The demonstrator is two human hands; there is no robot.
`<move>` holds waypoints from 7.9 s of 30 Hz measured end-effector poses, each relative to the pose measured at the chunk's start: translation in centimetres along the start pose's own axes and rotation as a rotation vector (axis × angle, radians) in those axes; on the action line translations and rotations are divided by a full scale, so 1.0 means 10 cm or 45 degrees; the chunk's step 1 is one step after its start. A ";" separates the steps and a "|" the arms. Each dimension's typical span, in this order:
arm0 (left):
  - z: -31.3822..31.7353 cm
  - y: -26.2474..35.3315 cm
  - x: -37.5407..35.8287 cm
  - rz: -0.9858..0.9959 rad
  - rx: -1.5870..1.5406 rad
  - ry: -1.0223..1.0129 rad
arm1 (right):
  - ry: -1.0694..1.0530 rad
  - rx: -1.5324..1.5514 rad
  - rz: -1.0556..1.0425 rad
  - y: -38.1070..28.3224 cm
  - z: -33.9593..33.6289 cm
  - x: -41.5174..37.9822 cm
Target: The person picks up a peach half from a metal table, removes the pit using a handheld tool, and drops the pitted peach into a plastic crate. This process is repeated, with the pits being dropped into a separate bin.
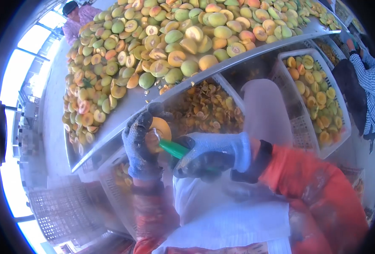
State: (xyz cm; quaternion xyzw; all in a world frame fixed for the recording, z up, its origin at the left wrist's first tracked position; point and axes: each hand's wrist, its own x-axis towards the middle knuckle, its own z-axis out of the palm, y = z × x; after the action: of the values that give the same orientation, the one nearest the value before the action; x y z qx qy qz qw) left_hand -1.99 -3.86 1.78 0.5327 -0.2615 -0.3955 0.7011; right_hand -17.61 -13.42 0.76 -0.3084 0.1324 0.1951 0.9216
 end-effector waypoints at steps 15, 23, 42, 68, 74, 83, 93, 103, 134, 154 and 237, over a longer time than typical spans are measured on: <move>0.12 -0.41 0.29 -0.097 -0.275 0.124 | -0.048 0.064 -0.211 0.04 -0.31 0.09; -0.15 -0.71 0.54 -0.278 -0.702 0.103 | -0.181 0.035 -0.328 -0.23 -0.19 -0.15; 0.16 -0.37 -0.04 -0.088 -0.363 -0.160 | 0.610 0.075 -0.808 -0.07 -0.35 0.03; 0.25 -0.04 -0.43 -0.006 -0.215 0.000 | 0.465 -0.247 -0.895 -0.07 -0.13 0.04; 0.20 -0.12 -0.41 -0.116 -0.233 -0.045 | 0.417 -0.225 -0.883 -0.11 -0.16 0.07; -0.12 -0.46 -0.35 -0.385 -0.965 -0.009 | 0.804 -0.662 -0.711 -0.21 -0.01 0.08; -0.23 -0.44 -0.29 -0.214 -1.225 0.101 | 1.010 -1.581 -0.975 0.10 -0.06 0.19; -0.30 -0.55 -0.25 0.053 -0.425 0.207 | 1.009 -2.087 -0.916 0.25 0.22 0.33; -0.11 -0.47 -0.26 -0.023 -0.999 0.481 | 0.984 -2.575 -0.815 0.53 0.18 0.52; -2.50 -0.53 -1.63 -0.338 1.410 1.030 | 1.056 -1.540 -0.582 0.03 -0.67 0.19; 0.14 -0.30 -0.37 0.585 0.727 0.568 | 0.362 -0.934 -0.166 -0.01 0.25 -0.06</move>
State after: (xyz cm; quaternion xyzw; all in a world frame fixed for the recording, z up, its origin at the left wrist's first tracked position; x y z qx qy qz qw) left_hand -5.89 -1.90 -0.44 0.7057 -0.3143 -0.0161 0.6348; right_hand -17.75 -12.09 2.96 -0.6488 0.1605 0.1258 0.7331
